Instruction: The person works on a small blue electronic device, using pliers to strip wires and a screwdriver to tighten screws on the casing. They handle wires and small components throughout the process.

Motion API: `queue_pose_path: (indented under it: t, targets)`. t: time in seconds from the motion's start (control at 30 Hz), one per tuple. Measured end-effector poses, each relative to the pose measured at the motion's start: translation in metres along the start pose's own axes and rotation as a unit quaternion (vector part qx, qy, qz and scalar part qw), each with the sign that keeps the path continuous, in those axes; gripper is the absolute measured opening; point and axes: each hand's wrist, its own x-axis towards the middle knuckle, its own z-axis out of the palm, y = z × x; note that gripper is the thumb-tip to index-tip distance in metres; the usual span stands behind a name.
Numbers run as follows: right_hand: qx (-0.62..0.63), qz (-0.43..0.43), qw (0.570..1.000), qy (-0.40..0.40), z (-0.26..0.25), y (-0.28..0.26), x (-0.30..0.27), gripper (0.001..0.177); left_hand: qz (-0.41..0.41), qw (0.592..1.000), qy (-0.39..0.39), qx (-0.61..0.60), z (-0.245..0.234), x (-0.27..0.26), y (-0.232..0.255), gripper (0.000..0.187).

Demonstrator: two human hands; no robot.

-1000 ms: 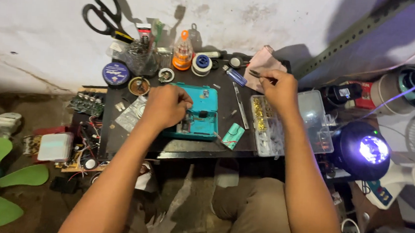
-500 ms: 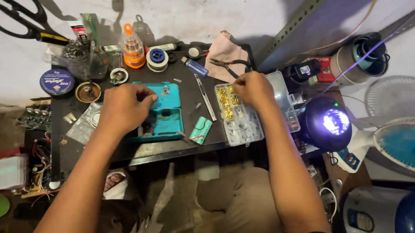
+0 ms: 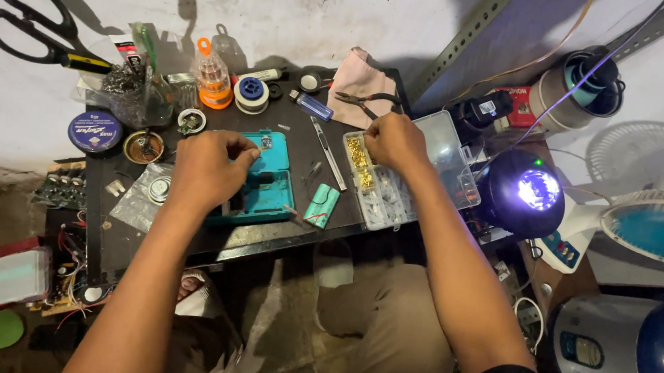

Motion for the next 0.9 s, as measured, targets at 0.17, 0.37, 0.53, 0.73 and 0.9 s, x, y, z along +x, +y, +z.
queue_pose_path:
  t: [0.17, 0.37, 0.53, 0.73, 0.9]
  targets:
    - [0.018, 0.0, 1.0, -0.009, -0.009, -0.002, -0.007, 0.019, -0.009, 1.0, 0.011, 0.012, 0.002, 0.003, -0.006, 0.015]
    - [0.022, -0.001, 1.0, -0.001, -0.01, -0.003, -0.007, 0.019, -0.014, 1.0, 0.015, 0.002, 0.001, 0.003, -0.006, 0.014]
    - [0.083, -0.024, 0.996, 0.018, -0.012, 0.006, -0.007, 0.019, -0.007, 1.0, 0.021, -0.007, -0.002, 0.002, -0.005, 0.014]
    - [0.233, -0.009, 0.971, 0.048, -0.01, 0.017, -0.009, 0.019, -0.003, 1.0, 0.023, -0.019, -0.004, 0.0, -0.004, 0.014]
    - [0.447, 0.085, 0.89, 0.02, -0.018, 0.006, -0.015, 0.019, -0.009, 1.0, 0.017, -0.017, -0.007, -0.001, -0.001, 0.015]
